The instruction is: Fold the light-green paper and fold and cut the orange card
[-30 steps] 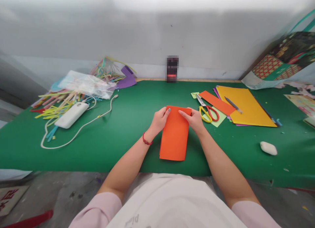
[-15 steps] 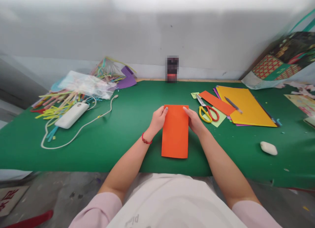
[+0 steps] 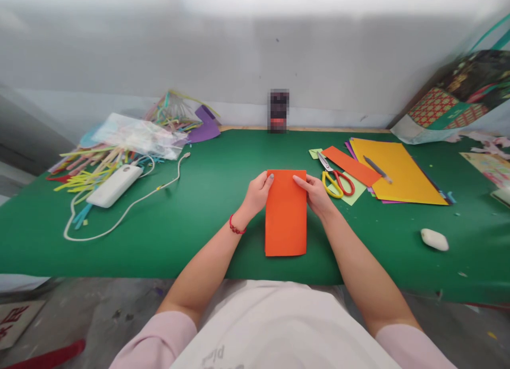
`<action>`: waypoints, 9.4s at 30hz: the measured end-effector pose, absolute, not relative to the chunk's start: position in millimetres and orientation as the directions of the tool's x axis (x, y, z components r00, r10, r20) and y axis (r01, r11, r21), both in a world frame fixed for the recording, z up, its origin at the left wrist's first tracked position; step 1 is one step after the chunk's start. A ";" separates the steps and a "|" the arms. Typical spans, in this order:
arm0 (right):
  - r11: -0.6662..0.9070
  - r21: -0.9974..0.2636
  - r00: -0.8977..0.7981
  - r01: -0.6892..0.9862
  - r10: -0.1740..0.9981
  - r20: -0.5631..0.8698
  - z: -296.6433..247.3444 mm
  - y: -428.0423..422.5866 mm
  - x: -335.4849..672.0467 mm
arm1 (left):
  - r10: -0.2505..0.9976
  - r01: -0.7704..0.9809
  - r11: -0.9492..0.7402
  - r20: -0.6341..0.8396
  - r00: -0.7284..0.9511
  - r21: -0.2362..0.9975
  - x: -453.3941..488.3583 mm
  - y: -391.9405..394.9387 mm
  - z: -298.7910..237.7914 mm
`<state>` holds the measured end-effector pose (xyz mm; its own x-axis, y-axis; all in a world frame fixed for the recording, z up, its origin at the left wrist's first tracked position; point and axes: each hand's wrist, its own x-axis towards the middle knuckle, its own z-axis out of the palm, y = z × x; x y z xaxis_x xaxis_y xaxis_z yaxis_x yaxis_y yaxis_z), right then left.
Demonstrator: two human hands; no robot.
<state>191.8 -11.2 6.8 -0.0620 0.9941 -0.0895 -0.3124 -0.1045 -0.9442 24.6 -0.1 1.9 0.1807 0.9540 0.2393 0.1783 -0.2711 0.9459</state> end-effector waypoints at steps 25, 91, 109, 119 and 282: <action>-0.029 -0.958 -0.046 -0.284 0.999 -0.017 6.3 -14.1 192.5 | 0.939 0.167 -0.326 0.298 0.173 0.930 23.3 -3.0 8.1; 0.123 -0.991 -0.054 0.060 0.991 0.120 0.5 -10.1 190.8 | 0.964 0.020 -0.265 0.265 0.003 0.964 21.3 4.2 4.2; 0.017 -0.998 -0.037 -0.062 0.999 0.020 12.4 -17.7 190.3 | 0.957 -0.061 -0.193 0.201 0.210 0.979 25.8 0.3 5.4; 0.057 -0.997 -0.024 -0.049 0.998 0.058 13.3 -18.7 190.9 | 0.934 0.027 -0.323 0.314 0.170 0.946 22.9 -4.3 12.8; 0.081 -0.996 -0.099 0.048 0.992 0.076 12.2 -17.8 194.9 | 0.961 0.000 -0.271 0.271 0.045 0.962 18.8 2.2 10.4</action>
